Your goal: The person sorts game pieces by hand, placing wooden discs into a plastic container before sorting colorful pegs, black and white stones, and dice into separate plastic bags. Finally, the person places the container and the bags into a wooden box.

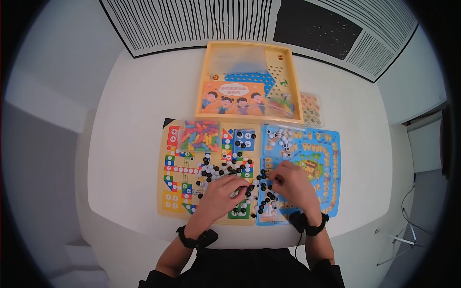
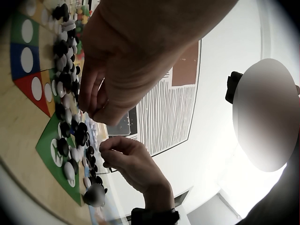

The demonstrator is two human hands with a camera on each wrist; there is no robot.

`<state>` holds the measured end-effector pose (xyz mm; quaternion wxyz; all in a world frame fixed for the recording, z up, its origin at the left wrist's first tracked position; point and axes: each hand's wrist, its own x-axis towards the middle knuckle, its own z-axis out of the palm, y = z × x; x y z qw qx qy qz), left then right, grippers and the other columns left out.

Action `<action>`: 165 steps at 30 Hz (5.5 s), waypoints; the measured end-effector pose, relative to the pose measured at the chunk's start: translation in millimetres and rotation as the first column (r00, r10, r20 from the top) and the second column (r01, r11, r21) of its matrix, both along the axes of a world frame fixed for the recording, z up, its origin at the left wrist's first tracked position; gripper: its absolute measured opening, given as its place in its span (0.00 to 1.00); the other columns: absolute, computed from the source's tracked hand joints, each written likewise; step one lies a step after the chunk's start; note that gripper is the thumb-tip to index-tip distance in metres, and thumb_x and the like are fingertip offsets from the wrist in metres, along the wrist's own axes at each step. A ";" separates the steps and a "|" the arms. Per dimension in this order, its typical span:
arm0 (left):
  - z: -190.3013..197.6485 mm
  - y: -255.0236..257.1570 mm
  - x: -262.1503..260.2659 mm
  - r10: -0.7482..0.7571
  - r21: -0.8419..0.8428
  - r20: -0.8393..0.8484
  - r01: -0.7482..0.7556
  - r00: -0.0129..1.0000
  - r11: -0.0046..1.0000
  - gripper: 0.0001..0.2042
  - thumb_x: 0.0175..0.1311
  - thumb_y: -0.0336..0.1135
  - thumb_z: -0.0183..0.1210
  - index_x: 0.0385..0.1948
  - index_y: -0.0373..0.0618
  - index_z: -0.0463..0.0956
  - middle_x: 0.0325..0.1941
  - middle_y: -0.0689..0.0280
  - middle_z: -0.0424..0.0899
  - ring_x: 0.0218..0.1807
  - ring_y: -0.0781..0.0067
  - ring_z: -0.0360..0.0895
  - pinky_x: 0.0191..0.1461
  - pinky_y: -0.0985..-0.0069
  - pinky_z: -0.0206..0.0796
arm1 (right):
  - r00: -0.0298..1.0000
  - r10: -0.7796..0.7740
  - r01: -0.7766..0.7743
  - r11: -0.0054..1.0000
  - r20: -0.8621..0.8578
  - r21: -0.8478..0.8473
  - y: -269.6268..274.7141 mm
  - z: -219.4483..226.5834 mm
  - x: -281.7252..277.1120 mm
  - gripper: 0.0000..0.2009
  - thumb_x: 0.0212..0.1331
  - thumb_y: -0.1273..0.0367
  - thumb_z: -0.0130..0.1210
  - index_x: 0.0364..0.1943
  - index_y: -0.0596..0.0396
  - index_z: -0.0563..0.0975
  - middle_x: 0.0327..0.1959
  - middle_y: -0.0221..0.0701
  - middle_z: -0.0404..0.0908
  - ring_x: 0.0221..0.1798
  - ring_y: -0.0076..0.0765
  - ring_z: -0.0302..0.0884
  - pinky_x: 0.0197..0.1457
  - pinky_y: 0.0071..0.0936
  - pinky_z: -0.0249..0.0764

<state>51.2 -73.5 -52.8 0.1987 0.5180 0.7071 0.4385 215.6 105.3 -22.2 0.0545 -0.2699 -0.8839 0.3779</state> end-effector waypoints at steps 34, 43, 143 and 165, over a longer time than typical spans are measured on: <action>8.5 7.3 5.2 -0.234 -0.115 -0.195 0.215 0.952 0.970 0.11 0.63 0.31 0.70 0.46 0.44 0.84 0.49 0.62 0.84 0.51 0.60 0.82 0.56 0.67 0.78 | 0.996 -0.067 0.077 0.975 -0.058 0.208 -27.1 -11.9 47.2 0.09 0.53 0.79 0.66 0.39 0.59 0.83 0.41 0.36 0.81 0.42 0.47 0.85 0.44 0.39 0.83; -4.0 9.2 15.7 -0.271 -0.107 -0.328 0.249 0.905 0.963 0.10 0.63 0.28 0.67 0.45 0.40 0.84 0.47 0.61 0.84 0.52 0.60 0.82 0.56 0.67 0.77 | 0.999 -0.024 0.034 0.972 -0.044 0.232 -6.9 -12.4 19.4 0.07 0.50 0.80 0.64 0.35 0.59 0.83 0.38 0.37 0.82 0.38 0.47 0.85 0.41 0.37 0.83; 27.2 48.4 -41.8 0.115 0.142 -0.322 -0.072 0.940 0.987 0.09 0.64 0.26 0.67 0.44 0.42 0.86 0.47 0.62 0.87 0.45 0.60 0.86 0.47 0.69 0.80 | 0.980 0.179 -0.149 0.951 -0.091 0.271 -16.0 -20.0 -11.9 0.11 0.53 0.78 0.66 0.41 0.57 0.83 0.42 0.34 0.78 0.47 0.45 0.82 0.49 0.38 0.82; 7.9 -39.8 -14.2 0.151 -0.060 -0.210 -0.167 0.966 0.984 0.09 0.62 0.30 0.69 0.43 0.43 0.85 0.45 0.64 0.85 0.47 0.59 0.82 0.51 0.66 0.78 | 0.942 -0.079 0.115 0.989 -0.326 0.096 8.8 27.6 -61.0 0.08 0.60 0.76 0.65 0.43 0.57 0.84 0.38 0.37 0.83 0.37 0.41 0.87 0.40 0.35 0.82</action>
